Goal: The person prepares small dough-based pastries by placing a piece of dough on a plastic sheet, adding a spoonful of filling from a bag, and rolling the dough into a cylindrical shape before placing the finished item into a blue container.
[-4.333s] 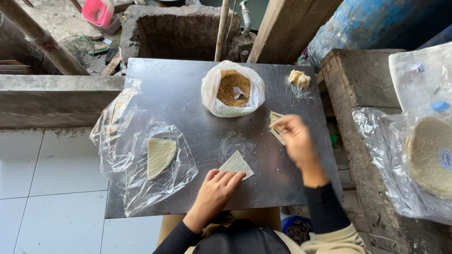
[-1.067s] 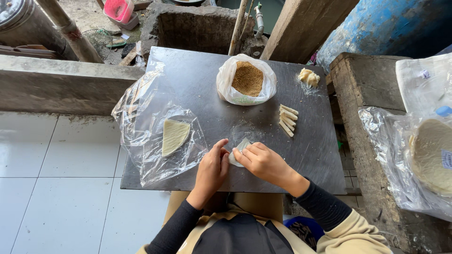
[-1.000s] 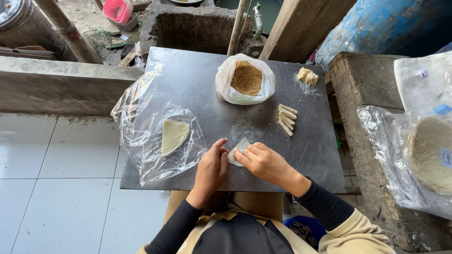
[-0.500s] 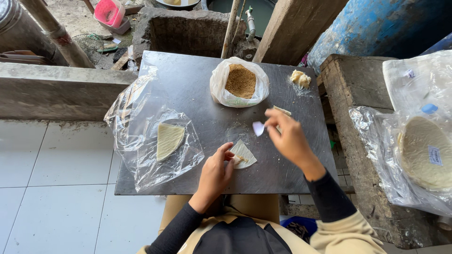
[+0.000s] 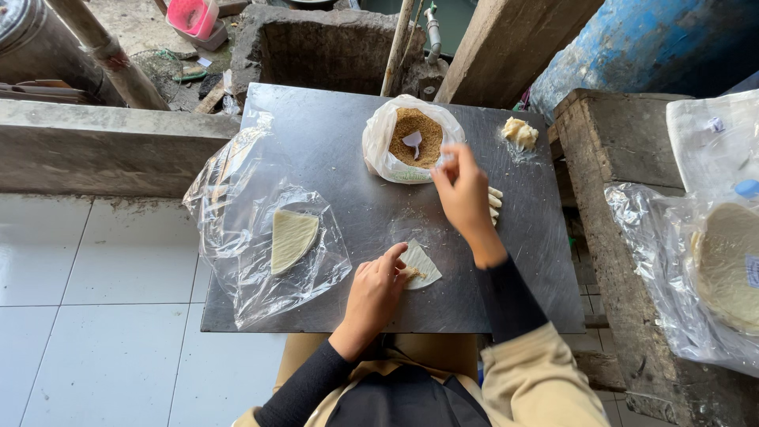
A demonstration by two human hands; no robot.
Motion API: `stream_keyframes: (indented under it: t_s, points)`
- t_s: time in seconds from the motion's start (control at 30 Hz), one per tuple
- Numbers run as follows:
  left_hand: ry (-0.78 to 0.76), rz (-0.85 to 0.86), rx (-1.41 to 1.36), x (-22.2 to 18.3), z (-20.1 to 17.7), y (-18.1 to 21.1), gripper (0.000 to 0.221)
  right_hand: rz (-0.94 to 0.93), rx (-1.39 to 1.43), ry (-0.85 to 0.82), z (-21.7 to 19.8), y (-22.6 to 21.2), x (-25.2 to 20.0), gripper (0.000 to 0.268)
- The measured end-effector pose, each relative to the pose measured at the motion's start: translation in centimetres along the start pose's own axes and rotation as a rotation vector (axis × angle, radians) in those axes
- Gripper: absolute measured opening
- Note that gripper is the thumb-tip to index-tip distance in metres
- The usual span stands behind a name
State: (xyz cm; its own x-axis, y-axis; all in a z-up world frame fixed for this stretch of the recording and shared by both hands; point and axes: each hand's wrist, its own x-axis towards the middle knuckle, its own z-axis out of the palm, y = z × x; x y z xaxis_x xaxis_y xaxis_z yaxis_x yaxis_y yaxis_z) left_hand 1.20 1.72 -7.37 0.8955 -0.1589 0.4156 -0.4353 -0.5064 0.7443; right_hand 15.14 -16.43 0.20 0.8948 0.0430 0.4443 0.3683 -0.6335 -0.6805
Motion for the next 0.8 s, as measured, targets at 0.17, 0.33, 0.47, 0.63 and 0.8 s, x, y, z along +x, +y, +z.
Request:
stream_keyframes:
  t_s: [0.17, 0.33, 0.47, 0.63, 0.8]
  points:
    - [-0.022, 0.051, 0.058, 0.1, -0.4, -0.1, 0.043, 0.002, -0.154, -0.001, -2.7, -2.0, -11.0, 0.033]
    - [-0.039, 0.092, 0.132, 0.3, -0.8, 0.5, 0.034, 0.129, -0.261, -0.038, -1.9, -2.7, -16.2, 0.043]
    - [-0.044, 0.119, 0.172, 0.4, -1.2, 0.9, 0.033, 0.149, -0.188, -0.011, -1.0, -2.7, -16.7, 0.042]
    - [-0.113, 0.159, 0.131, 0.4, -2.1, 1.2, 0.045, 0.261, 0.083, -0.003, -0.4, -3.7, -16.2, 0.040]
    - [-0.175, 0.169, 0.130, 0.3, -2.5, 1.0, 0.056, 0.142, 0.091, -0.055, 0.9, -4.5, -16.2, 0.043]
